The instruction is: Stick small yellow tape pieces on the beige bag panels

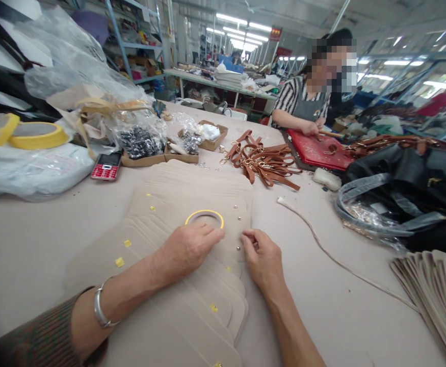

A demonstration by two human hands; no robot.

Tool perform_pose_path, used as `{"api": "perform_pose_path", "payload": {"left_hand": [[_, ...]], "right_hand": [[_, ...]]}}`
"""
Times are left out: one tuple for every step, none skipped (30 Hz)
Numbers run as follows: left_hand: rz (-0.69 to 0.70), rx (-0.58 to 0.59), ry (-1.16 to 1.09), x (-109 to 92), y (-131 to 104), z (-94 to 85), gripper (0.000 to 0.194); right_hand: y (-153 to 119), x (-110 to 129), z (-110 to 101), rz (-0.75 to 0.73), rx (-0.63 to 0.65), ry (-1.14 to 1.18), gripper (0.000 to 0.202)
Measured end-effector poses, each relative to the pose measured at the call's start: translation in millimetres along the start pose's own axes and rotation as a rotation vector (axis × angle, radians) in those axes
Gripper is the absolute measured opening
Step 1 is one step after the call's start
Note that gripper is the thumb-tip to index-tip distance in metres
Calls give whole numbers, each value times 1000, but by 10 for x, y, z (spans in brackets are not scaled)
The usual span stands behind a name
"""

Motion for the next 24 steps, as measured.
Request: {"api": "perform_pose_path", "payload": {"left_hand": [[21,-32,-56,-39,-6,-25,21],[31,-61,-110,-62,-13,-42,27],[28,-84,-158,-70,-20,-48,34],[20,-99,-193,-70,-25,-44,41],[14,-110,-214,-68,-30,-36,46],[9,-119,-224,-68,-34,-27,48],[8,-129,-229,-69,-36,-21,47],[11,-140,-230,-75,-39,-17,46],[18,-149,-231,-86,-41,-14,44],[24,-153,-232,-96,-44,-10,43],[27,-153,-232,-105,-46,-2,42],[28,-150,-234,-113,-48,6,41],[27,-146,-234,-119,-49,13,40],[22,-143,-235,-123,-50,15,40],[15,-141,-238,-122,-49,12,39],[6,-137,-245,-121,-47,8,39],[-4,-129,-256,-120,-42,4,38],[-15,-118,-272,-118,-35,1,35],[-24,-105,-289,-118,-26,-2,31],[-30,-93,-303,-121,-18,-6,26],[-37,-84,-312,-123,-10,-10,20],[-45,-77,-315,-121,-4,-14,16],[-58,-74,-311,-114,0,-17,13],[-72,-75,-304,-104,2,-20,12]], "right_hand": [[-25,-3,-28,22,9,78,25],[-53,5,-43,36,31,153,25],[-82,37,-48,30,61,211,25],[-111,99,-51,-3,89,241,24],[-141,186,-54,-61,111,244,22],[-172,286,-57,-134,124,227,19],[-205,386,-54,-209,132,198,18],[-234,473,-44,-276,136,166,17],[-259,544,-33,-330,136,137,17],[-279,602,-23,-375,129,113,16],[-297,650,-17,-414,120,93,16],[-312,689,-11,-447,111,75,16],[-326,720,-5,-474,103,59,17],[-339,744,3,-495,100,43,18],[-349,760,11,-510,97,26,19],[-357,771,15,-521,90,7,18],[-362,778,12,-528,75,-13,17],[-366,784,1,-533,51,-32,16],[-369,786,-14,-536,22,-53,16],[-372,787,-34,-536,-12,-75,15],[-375,787,-54,-533,-44,-94,15],[-379,788,-70,-527,-71,-107,15],[-383,789,-84,-516,-90,-113,14],[-384,787,-96,-498,-103,-108,14]]}}
Point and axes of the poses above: each hand's wrist, its own y-axis towards the middle knuckle, its own z-axis out of the palm, x = y × z, the point moved 10 cm from there along y, towards the middle knuckle, and after that the axes turned 5 degrees about z, right-handed, at the moved point
